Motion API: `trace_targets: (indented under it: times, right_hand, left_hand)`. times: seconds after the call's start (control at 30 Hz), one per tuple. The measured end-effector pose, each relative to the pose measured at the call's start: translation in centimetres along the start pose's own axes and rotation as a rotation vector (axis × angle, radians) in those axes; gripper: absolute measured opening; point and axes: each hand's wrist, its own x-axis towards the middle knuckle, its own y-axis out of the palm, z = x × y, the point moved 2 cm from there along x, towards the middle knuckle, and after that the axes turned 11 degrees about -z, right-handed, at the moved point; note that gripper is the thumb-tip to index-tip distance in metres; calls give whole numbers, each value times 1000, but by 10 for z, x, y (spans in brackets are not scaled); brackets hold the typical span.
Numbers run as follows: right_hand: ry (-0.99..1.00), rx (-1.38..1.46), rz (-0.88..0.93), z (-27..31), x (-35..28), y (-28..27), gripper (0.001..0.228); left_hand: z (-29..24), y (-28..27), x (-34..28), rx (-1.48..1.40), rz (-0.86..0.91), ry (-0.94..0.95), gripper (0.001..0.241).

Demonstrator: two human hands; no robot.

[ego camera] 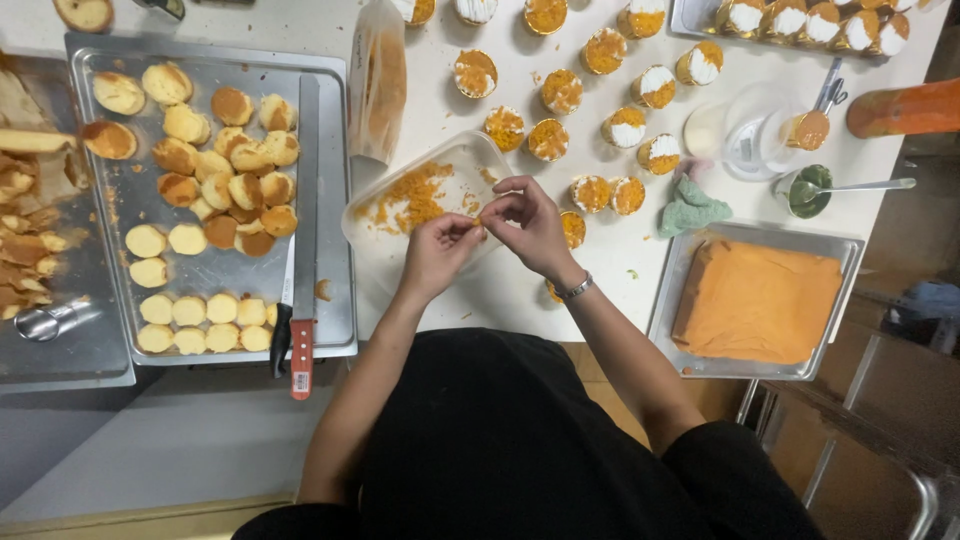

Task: The person is decorating cupcakes by placing orange-colored toppings onto white frosting using their hands.

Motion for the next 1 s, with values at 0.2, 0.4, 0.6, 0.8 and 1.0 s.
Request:
trace_targets:
  times: [0.2, 0.4, 0.6, 0.8, 1.0]
  right_hand:
    - [31, 137, -64, 0, 8, -13, 40]
    - [43, 79, -182, -1, 31, -40, 40]
    - [-295, -475, -516, -15, 138, -139, 37]
    - [-402, -685, -377, 1, 164, -131, 35]
    - [-519, -985, -232, 22, 156, -120, 34]
  left_hand:
    - [1, -7, 0, -6, -77, -24, 13]
    - [1, -12, 3, -37, -96, -44, 15]
    - [3, -20, 2, 31, -131, -40, 15]
    - [4, -24, 2, 53, -167, -49, 16]
    - [4, -27, 1, 46, -163, -55, 14]
